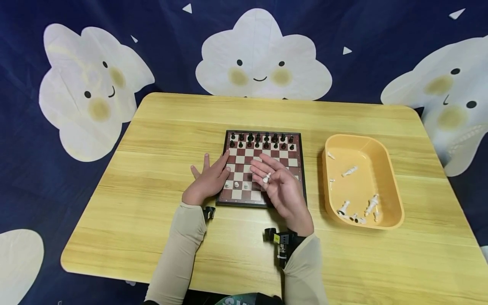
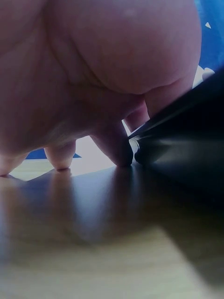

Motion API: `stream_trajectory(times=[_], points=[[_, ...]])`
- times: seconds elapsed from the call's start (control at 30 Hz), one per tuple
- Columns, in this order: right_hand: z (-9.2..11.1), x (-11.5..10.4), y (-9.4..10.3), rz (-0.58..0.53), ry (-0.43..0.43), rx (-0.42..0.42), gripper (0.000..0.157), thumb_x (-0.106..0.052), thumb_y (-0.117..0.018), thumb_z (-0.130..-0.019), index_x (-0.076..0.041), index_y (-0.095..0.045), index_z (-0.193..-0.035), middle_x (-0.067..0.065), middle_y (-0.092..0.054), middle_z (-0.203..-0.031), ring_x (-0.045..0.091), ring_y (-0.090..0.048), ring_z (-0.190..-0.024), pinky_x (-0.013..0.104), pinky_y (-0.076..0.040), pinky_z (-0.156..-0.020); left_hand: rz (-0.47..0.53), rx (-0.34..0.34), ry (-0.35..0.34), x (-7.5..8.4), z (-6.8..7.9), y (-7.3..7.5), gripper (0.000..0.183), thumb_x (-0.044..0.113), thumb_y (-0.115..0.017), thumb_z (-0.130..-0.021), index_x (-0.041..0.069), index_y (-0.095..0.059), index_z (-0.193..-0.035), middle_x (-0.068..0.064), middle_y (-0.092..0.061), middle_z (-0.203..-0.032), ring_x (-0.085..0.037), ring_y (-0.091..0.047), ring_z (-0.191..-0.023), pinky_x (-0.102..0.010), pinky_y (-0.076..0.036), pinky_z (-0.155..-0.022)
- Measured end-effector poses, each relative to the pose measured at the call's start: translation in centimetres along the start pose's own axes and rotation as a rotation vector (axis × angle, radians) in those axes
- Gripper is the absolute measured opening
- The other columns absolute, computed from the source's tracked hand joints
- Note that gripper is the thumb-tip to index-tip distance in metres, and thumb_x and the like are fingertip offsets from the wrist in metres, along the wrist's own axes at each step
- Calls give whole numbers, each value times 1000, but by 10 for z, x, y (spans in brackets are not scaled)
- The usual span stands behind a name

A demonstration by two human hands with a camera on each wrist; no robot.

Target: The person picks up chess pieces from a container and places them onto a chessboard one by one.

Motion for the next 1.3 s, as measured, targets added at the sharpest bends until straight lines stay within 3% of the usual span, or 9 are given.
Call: stream_trajectory(times=[0.2, 0.37, 0.67, 0.8, 0.9, 1.0, 1.17, 1.3], points=[[0, 0, -2, 56, -1, 15, 66, 17, -22, -95, 6, -24, -160, 29, -43, -155, 29, -56, -136, 37, -41, -114, -7, -2, 0, -2, -1, -1, 59, 36, -29, -113, 30, -7, -168, 2, -15, -172, -38, 26, -153, -70, 29, -107], [0, 1, -2, 168, 6, 79, 58, 17, -32, -100, 6, -31, -157, 25, -61, -138, 28, -64, -127, 36, -47, -108, -2, -5, -4, -2, -2, 0, 59, 37, -29, -113, 30, -7, -168, 1, -14, -172, -37, 26, -153, -70, 29, -107], [5, -5, -2, 356, 4, 96, 56, 6, -57, -103, 9, -33, -153, 15, -77, -110, 25, -76, -101, 39, -57, -91, 2, -6, 5, -1, 0, 1, 59, 37, -29, -113, 31, -7, -168, 0, -15, -172, -37, 26, -153, -70, 29, -107], [18, -23, 10, 483, 54, 174, 43, -4, -67, -100, 8, -52, -139, 9, -79, -96, 15, -75, -76, 30, -62, -69, 4, -6, 4, 0, 0, 1, 59, 37, -29, -113, 30, -7, -168, -1, -16, -172, -37, 26, -153, -70, 29, -108], [33, -43, 23, 559, 140, 260, 22, -8, -69, -100, 4, -68, -119, 5, -79, -91, 9, -66, -63, 22, -56, -55, 6, -4, -2, 2, -1, 1, 59, 37, -30, -113, 30, -8, -168, -1, -17, -172, -38, 26, -153, -70, 29, -108], [49, -65, 32, 570, 250, 302, 15, -7, -67, -101, 3, -73, -111, 5, -78, -95, 10, -65, -65, 21, -57, -59, -1, -3, -8, 3, -2, 0, 60, 37, -30, -113, 30, -8, -168, -1, -16, -172, -38, 26, -153, -70, 29, -108], [77, -97, 45, 599, 359, 271, 26, -3, -61, -103, 13, -67, -122, 10, -77, -110, 15, -75, -84, 26, -61, -76, 0, 0, 11, 0, -1, 1, 59, 37, -29, -113, 32, -7, -168, 2, -15, -172, -37, 26, -153, -70, 29, -108], [101, -119, 62, 854, 337, 282, 26, -3, -58, -105, 9, -68, -125, 2, -77, -111, 11, -76, -87, 24, -61, -71, 15, -3, 14, -1, -2, 0, 59, 37, -29, -113, 32, -8, -168, 3, -15, -171, -37, 25, -154, -70, 29, -108]])
Point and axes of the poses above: each hand's wrist, its own z-axis away from the middle knuckle, its own y-axis out of the back of the hand, x = y × z, the point moved 5 cm from there along -z, towards the middle knuckle
